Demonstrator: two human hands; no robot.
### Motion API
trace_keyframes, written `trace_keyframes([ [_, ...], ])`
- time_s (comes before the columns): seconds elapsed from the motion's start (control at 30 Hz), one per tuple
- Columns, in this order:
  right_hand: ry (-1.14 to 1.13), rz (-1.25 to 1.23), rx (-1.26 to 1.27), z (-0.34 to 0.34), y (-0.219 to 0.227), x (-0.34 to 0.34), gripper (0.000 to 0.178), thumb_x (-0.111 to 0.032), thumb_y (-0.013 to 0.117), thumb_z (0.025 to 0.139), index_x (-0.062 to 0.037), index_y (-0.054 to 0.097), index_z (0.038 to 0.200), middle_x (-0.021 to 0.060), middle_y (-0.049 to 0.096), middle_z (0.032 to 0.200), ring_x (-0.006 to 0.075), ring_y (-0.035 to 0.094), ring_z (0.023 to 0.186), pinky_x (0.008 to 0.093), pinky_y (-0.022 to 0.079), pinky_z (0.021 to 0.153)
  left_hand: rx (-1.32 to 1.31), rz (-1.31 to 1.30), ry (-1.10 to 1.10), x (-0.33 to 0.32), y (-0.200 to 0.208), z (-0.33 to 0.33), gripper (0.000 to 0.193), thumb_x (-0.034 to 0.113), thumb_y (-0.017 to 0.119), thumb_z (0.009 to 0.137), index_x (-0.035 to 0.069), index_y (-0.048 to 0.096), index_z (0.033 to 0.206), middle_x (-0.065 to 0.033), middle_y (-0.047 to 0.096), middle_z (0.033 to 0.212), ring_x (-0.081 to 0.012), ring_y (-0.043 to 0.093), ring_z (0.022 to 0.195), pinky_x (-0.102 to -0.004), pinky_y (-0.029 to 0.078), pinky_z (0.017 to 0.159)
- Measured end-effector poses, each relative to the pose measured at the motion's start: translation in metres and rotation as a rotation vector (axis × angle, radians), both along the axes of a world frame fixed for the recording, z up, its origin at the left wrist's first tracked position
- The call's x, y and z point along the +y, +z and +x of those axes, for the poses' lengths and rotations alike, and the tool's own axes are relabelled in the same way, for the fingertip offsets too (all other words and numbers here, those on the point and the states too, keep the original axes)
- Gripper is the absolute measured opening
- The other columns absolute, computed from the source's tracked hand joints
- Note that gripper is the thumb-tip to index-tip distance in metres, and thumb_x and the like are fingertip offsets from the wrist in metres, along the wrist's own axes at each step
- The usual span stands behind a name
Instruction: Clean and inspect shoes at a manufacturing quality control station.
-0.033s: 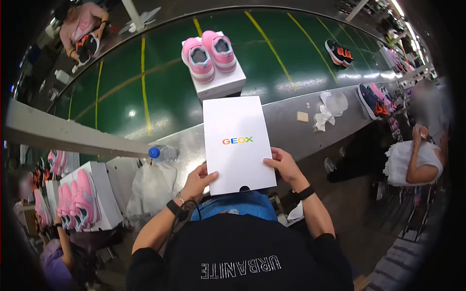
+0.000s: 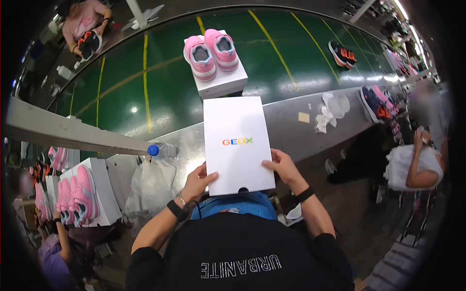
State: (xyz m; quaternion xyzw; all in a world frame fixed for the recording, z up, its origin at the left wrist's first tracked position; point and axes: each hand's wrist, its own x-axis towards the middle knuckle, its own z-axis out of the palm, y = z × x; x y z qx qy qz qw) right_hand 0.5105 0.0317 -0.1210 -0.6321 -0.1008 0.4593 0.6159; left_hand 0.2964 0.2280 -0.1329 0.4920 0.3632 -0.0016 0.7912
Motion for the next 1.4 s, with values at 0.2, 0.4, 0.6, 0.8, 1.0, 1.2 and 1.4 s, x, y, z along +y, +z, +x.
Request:
trace_keyframes([
  [0.2, 0.03, 0.019, -0.01, 0.02, 0.004, -0.013, 0.06, -0.009, 0.072, 0.07, 0.0067, 0.041, 0.12, 0.0099, 0.055, 0.094, 0.0135, 0.053, 0.084, 0.0252, 0.046, 0.075, 0.062, 0.082, 0.083, -0.027, 0.029, 0.005, 0.051, 0.017, 0.067, 0.076, -0.004, 0.048, 0.118, -0.0093, 0.058, 0.095, -0.0131, 0.055, 0.083, -0.0246, 0.045, 0.075],
  [0.4, 0.1, -0.025, 0.074, 0.046, 0.028, -0.015, 0.064, -0.011, 0.073, 0.071, 0.007, 0.038, 0.121, 0.0123, 0.054, 0.095, 0.0152, 0.054, 0.083, 0.0261, 0.046, 0.075, -0.01, 0.01, 0.14, -0.035, 0.044, 0.02, 0.052, 0.018, 0.068, 0.076, -0.005, 0.046, 0.117, -0.0095, 0.06, 0.095, -0.0133, 0.058, 0.084, -0.0252, 0.046, 0.075],
  [0.6, 0.092, 0.248, 0.017, 0.092, 0.085, -0.003, 0.062, -0.012, 0.07, 0.074, 0.0073, 0.037, 0.122, 0.0133, 0.055, 0.103, 0.0165, 0.055, 0.092, 0.0285, 0.046, 0.082, -0.087, 0.262, 0.156, -0.041, 0.127, 0.066, 0.054, 0.02, 0.066, 0.077, -0.005, 0.044, 0.12, -0.0096, 0.055, 0.106, -0.0139, 0.052, 0.096, -0.0274, 0.043, 0.083],
  [0.8, -0.059, 0.375, 0.144, 0.158, 0.086, -0.076, 0.046, -0.019, 0.048, 0.084, 0.0054, 0.039, 0.121, 0.0136, 0.053, 0.11, 0.0201, 0.055, 0.098, 0.0295, 0.045, 0.085, -0.259, 0.37, 0.086, -0.05, 0.146, 0.097, 0.059, 0.028, 0.06, 0.081, 0.004, 0.036, 0.129, -0.0069, 0.048, 0.115, -0.0193, 0.047, 0.108, -0.0326, 0.038, 0.091],
  [1.0, -0.254, 0.217, 0.087, 0.195, -0.017, -0.124, 0.044, -0.014, 0.049, 0.083, 0.0058, 0.04, 0.121, 0.0128, 0.053, 0.111, 0.019, 0.053, 0.098, 0.0291, 0.042, 0.086, 0.387, 1.889, -0.824, -0.068, 0.041, 0.065, 0.055, 0.009, 0.057, 0.071, 0.013, 0.042, 0.123, -0.0123, 0.035, 0.13, -0.032, 0.036, 0.119, -0.053, 0.028, 0.095],
  [1.2, -0.107, -0.013, -0.059, 0.211, -0.086, -0.119, 0.041, -0.007, 0.053, 0.081, 0.0051, 0.043, 0.119, 0.011, 0.053, 0.111, 0.0194, 0.051, 0.101, 0.0297, 0.04, 0.087, 0.191, 1.763, -0.576, -0.042, 0.022, 0.076, 0.015, 0.008, 0.056, 0.069, 0.008, 0.059, 0.083, -0.0128, 0.045, 0.12, -0.0319, 0.038, 0.115, -0.0497, 0.029, 0.095],
  [1.4, -0.041, -0.258, -0.721, 0.182, -0.045, -0.097, 0.058, -0.014, 0.062, 0.075, 0.0023, 0.038, 0.126, 0.0153, 0.048, 0.119, 0.0243, 0.046, 0.109, 0.0325, 0.038, 0.091, -0.286, 1.665, -0.105, -0.07, 0.079, 0.143, 0.022, 0.0, 0.063, 0.063, 0.01, 0.06, 0.083, -0.0154, 0.046, 0.116, -0.0332, 0.044, 0.107, -0.0393, 0.038, 0.089],
])
